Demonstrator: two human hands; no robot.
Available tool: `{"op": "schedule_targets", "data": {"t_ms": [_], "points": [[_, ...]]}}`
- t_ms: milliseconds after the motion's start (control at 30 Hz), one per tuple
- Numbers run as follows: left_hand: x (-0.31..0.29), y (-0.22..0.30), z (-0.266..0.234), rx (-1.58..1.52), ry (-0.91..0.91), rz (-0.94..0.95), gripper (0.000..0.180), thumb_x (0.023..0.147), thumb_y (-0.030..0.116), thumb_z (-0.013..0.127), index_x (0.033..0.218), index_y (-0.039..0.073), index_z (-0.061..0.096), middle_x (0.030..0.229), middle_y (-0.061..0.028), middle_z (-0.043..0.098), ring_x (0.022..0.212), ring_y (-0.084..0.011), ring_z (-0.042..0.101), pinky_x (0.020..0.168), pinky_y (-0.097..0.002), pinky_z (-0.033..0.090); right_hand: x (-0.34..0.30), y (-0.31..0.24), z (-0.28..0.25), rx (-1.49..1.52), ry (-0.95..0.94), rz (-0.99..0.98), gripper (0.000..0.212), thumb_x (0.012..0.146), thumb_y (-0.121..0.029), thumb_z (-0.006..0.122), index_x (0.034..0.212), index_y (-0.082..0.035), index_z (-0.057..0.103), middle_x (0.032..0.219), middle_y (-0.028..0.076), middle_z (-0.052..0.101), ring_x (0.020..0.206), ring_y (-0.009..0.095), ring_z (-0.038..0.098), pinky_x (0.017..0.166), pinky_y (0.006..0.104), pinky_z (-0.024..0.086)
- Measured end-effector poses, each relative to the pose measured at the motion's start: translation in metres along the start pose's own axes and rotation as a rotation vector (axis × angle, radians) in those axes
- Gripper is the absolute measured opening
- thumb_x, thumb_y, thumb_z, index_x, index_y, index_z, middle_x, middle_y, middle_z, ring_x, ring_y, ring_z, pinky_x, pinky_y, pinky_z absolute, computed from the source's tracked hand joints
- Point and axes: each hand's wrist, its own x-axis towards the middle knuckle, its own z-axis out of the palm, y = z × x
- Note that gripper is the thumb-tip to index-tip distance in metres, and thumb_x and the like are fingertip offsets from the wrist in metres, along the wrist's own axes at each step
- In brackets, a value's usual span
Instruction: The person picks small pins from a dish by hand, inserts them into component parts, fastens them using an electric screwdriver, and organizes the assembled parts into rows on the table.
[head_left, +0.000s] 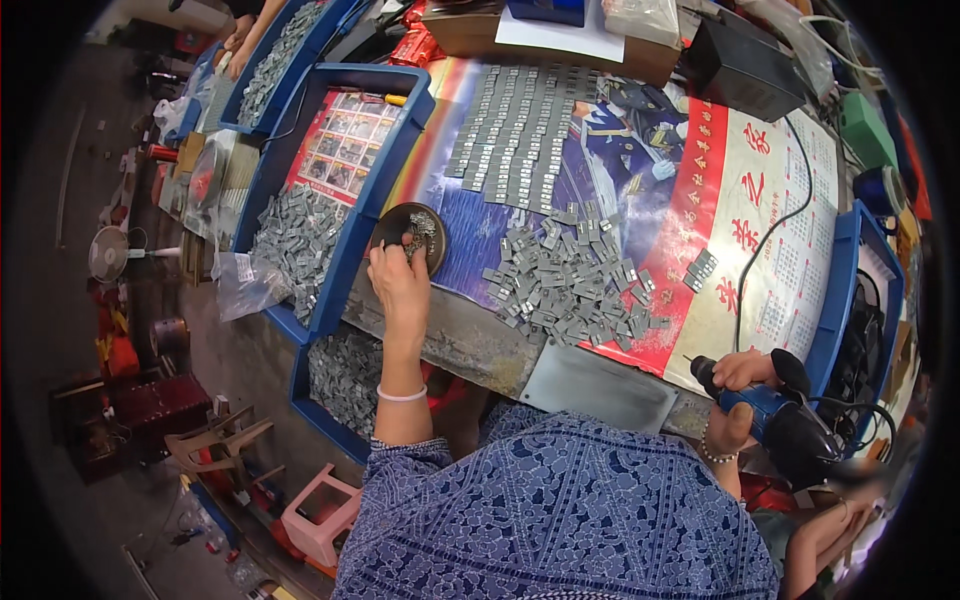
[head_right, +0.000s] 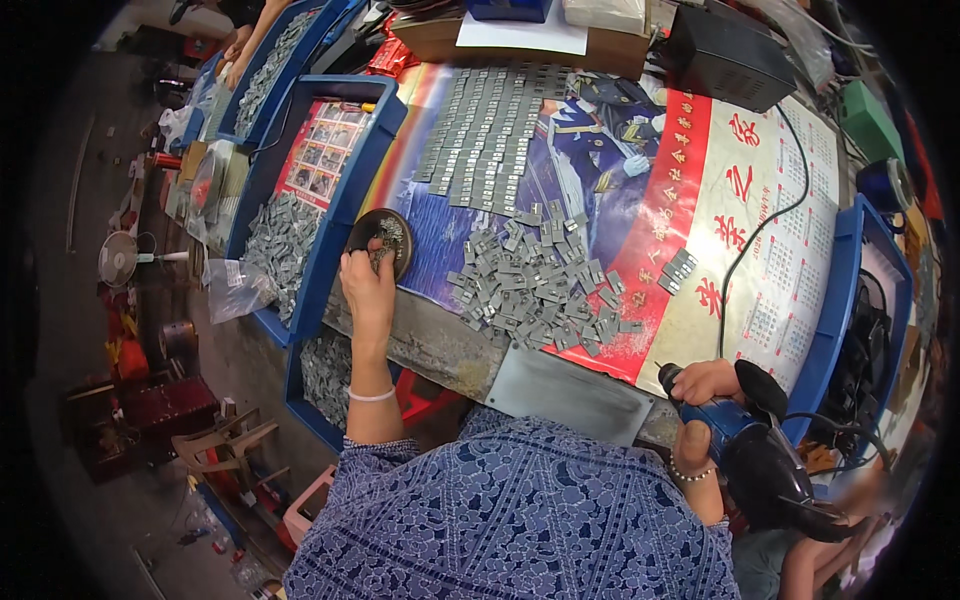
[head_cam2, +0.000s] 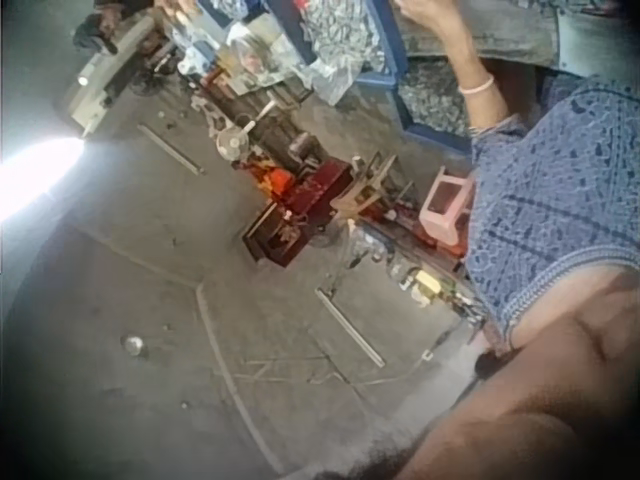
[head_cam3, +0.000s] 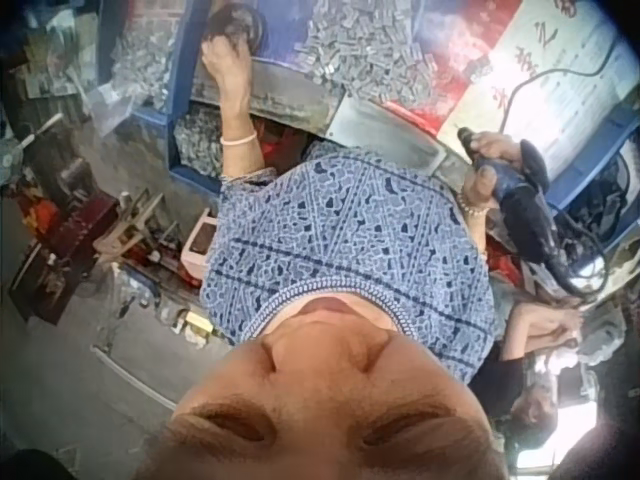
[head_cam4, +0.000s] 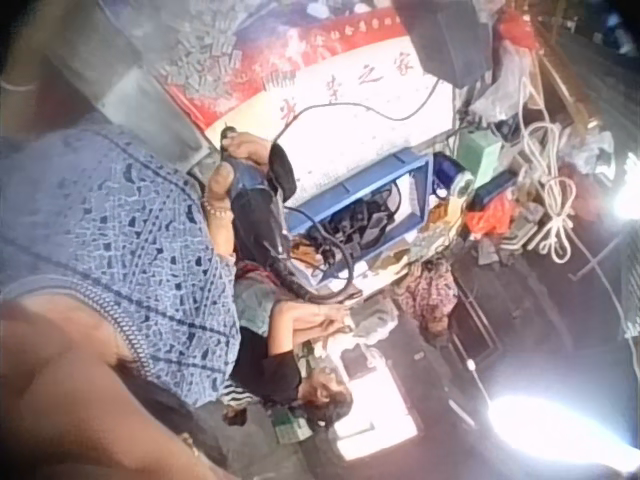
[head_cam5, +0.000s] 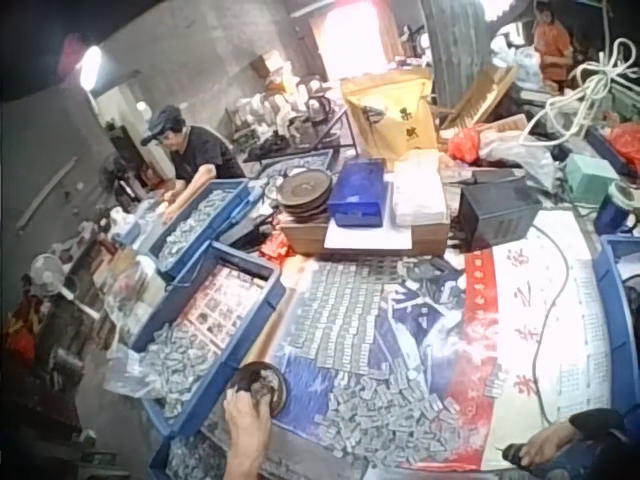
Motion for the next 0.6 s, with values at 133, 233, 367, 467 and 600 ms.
{"op": "schedule_targets", "data": {"t_ms": [133,233,367,467,600], "points": [[0.004,-0.009,0.008,0.039,-0.063,-0.025,0.012,0.078,0.007,0.063,0.083,0.0,0.055,0.087,-0.0166,0.056,0.085,-0.0352,0.052,0.073,-0.0439,0.039,-0.004,-0.003,-0.006,-0.084,-0.079,0.056,0.046,0.074,-0.045,0.068,0.081,-0.006,0.046,0.073,0.008,0.048,0.07,0.018,0.052,0.07,0.03,0.044],[0.006,-0.011,0.012,0.067,-0.076,0.007,0.012,0.079,0.007,0.062,0.083,0.0,0.054,0.086,-0.0168,0.055,0.083,-0.0357,0.052,0.073,-0.0445,0.039,-0.005,-0.005,-0.003,-0.072,-0.063,0.043,0.043,0.074,-0.042,0.068,0.081,-0.005,0.046,0.072,0.007,0.047,0.067,0.017,0.051,0.067,0.0296,0.043],[0.007,-0.013,0.02,0.058,0.009,0.094,0.013,0.08,0.005,0.06,0.077,-0.001,0.049,0.075,-0.0165,0.055,0.077,-0.0361,0.051,0.068,-0.0457,0.039,-0.005,-0.013,0.003,-0.089,-0.007,0.04,0.041,0.074,-0.038,0.068,0.083,-0.004,0.047,0.07,0.005,0.047,0.065,0.017,0.051,0.064,0.0294,0.043],[0.005,-0.022,0.02,0.099,0.014,0.129,0.014,0.081,0.005,0.06,0.078,-0.002,0.049,0.076,-0.0164,0.055,0.076,-0.0355,0.053,0.068,-0.0441,0.041,-0.004,-0.006,-0.003,-0.072,-0.068,0.039,0.041,0.074,-0.037,0.068,0.085,-0.003,0.047,0.071,0.006,0.047,0.066,0.018,0.051,0.065,0.0296,0.043],[0.011,-0.008,0.006,-0.109,-0.032,-0.007,0.01,0.083,0.004,0.058,0.083,-0.004,0.051,0.079,-0.0179,0.054,0.075,-0.0322,0.054,0.068,-0.0415,0.043,-0.006,-0.006,-0.009,-0.092,-0.112,0.074,0.04,0.074,-0.035,0.068,0.086,-0.003,0.046,0.072,0.006,0.047,0.067,0.018,0.051,0.065,0.0298,0.043]]}}
